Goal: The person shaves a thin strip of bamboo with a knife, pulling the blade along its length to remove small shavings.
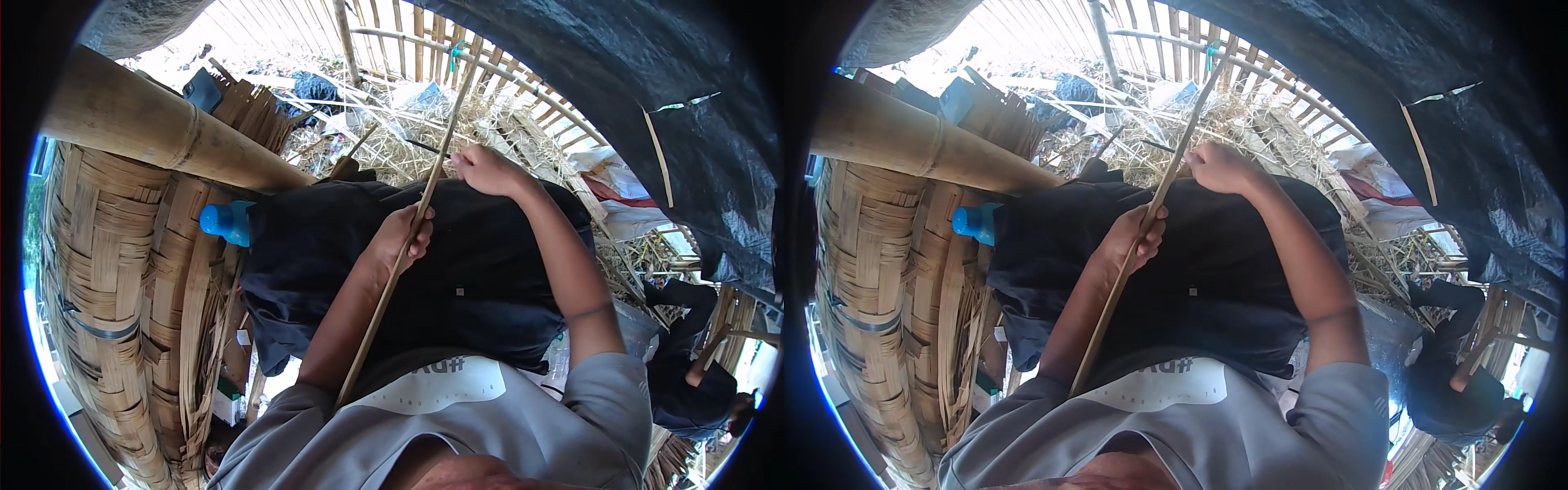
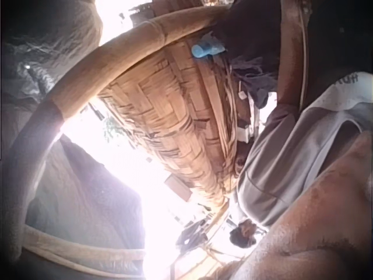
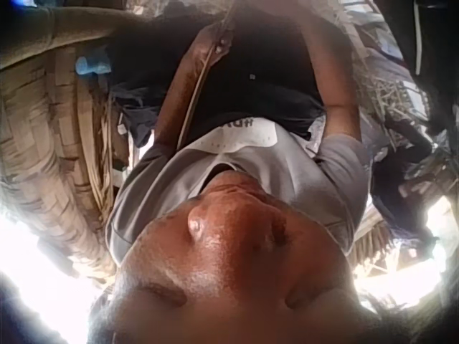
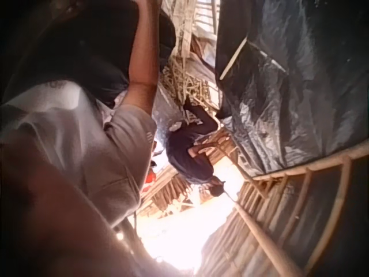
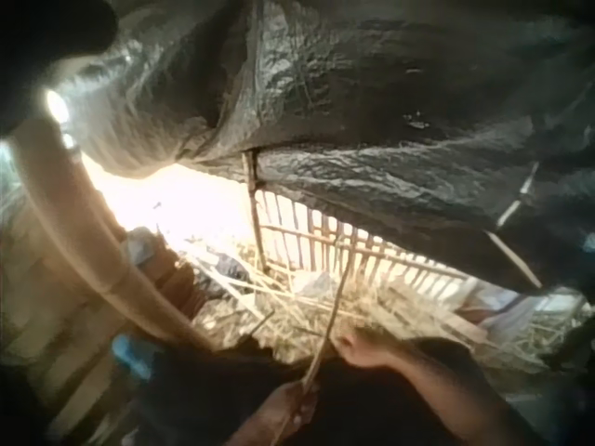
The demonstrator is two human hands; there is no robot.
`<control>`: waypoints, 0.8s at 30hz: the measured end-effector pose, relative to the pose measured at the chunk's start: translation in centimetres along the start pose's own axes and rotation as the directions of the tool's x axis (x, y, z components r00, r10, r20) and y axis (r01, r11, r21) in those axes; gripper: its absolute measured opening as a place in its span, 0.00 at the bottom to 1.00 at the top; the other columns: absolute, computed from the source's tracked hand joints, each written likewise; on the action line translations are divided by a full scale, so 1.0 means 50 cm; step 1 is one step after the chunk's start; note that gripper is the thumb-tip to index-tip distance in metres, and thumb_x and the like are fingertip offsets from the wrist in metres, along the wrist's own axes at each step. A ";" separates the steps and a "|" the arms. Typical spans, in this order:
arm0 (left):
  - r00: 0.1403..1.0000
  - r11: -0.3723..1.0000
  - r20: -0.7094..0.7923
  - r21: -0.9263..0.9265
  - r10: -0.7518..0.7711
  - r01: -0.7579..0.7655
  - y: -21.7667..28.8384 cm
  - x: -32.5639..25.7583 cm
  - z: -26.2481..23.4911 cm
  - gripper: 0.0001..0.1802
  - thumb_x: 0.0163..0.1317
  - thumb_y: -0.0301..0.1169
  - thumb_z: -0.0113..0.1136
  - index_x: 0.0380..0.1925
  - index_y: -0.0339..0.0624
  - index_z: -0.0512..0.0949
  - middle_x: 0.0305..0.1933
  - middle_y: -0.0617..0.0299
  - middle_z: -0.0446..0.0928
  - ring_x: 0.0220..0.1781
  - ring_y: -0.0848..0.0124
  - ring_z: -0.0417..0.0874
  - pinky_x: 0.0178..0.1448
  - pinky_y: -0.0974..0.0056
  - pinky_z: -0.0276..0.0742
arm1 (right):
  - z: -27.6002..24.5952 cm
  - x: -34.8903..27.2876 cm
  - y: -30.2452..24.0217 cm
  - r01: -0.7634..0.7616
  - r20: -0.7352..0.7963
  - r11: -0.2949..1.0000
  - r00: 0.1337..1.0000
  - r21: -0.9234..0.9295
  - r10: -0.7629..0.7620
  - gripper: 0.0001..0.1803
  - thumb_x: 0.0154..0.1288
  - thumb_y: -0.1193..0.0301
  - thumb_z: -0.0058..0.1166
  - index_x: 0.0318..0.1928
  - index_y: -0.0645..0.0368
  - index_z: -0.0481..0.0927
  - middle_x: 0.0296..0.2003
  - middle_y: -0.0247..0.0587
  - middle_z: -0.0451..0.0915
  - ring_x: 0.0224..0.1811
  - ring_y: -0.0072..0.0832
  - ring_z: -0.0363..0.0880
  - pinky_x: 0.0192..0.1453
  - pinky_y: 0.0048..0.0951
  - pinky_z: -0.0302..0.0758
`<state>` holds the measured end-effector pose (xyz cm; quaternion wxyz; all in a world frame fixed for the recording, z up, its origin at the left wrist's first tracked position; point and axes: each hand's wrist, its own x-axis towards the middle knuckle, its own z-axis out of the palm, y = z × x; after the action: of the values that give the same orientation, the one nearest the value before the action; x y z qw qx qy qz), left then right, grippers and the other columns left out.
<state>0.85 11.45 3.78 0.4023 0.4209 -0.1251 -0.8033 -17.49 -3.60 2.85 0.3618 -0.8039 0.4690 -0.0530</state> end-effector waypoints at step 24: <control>0.990 0.962 -0.140 0.271 0.024 0.015 -0.034 0.055 -0.031 0.21 0.75 0.42 0.36 0.31 0.39 0.70 0.14 0.67 0.64 0.08 0.77 0.62 0.12 0.70 0.59 | 0.004 0.063 0.125 0.063 -0.239 0.930 0.958 -0.361 -0.158 0.27 0.71 0.57 0.41 0.19 0.64 0.75 0.19 0.60 0.75 0.25 0.54 0.77 0.35 0.48 0.73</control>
<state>0.25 10.70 0.33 0.3506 0.5280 -0.2061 -0.7455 -20.15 -7.86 -2.06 0.1437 -0.8663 0.4687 -0.0958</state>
